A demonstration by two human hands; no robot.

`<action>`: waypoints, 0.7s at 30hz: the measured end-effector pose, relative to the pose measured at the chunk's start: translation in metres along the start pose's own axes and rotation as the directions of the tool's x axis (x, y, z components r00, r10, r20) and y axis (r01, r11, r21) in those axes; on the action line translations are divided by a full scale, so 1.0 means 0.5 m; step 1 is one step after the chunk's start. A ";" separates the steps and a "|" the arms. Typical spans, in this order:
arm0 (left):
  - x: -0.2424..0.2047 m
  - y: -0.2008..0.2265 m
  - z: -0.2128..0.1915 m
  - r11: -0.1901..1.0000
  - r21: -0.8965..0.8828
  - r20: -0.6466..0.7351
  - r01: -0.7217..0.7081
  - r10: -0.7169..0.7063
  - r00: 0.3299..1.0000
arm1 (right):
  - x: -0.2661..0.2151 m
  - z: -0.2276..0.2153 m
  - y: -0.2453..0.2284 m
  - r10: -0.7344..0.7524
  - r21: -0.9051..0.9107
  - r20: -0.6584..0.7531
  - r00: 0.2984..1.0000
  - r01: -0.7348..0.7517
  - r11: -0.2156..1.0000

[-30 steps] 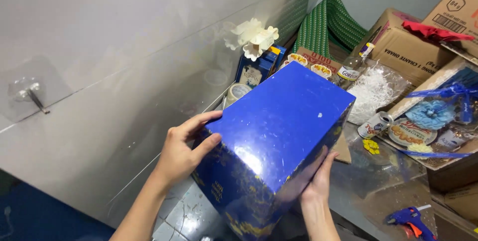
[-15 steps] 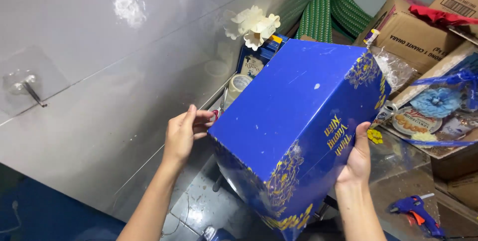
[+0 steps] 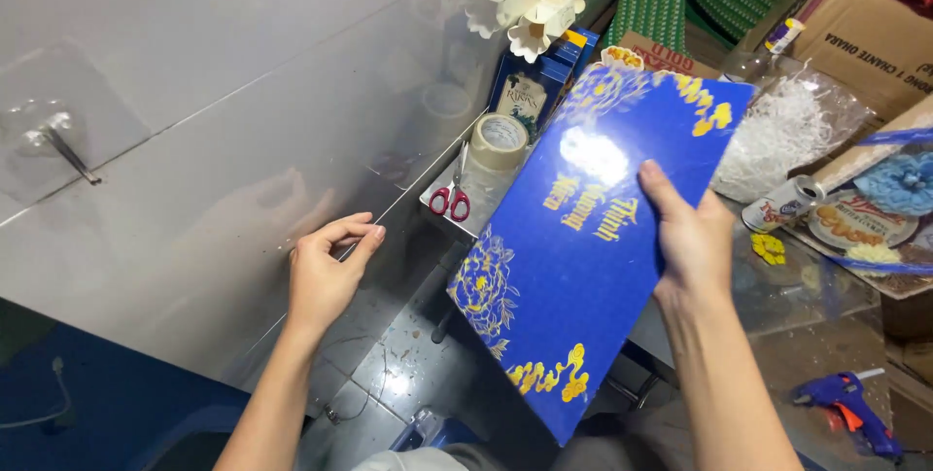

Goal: The person assembles a cardboard box by folding its flaps and securing the edges with blue tape. They use a hot glue gun to apply adhesive to the corners and press the cardboard into place to form the box structure.

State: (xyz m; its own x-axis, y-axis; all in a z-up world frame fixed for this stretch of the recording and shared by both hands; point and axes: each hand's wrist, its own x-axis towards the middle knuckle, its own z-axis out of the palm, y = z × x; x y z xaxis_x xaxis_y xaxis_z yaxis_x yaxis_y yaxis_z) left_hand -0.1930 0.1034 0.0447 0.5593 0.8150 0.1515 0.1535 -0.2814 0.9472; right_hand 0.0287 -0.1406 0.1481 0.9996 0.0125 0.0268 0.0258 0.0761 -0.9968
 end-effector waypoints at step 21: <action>0.014 -0.027 0.020 0.988 -0.053 0.222 0.148 -0.133 0.966 | 0.074 -0.023 0.129 0.029 -0.003 -0.165 0.986 -0.030 1.000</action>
State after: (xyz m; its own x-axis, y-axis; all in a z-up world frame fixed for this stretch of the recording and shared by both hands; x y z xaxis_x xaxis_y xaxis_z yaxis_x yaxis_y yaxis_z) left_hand -0.1828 0.1076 0.0303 0.7006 0.7124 -0.0420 0.1908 -0.1303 0.9729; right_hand 0.0678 -0.1466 0.0839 0.9886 -0.1496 -0.0150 -0.0041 0.0726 -0.9974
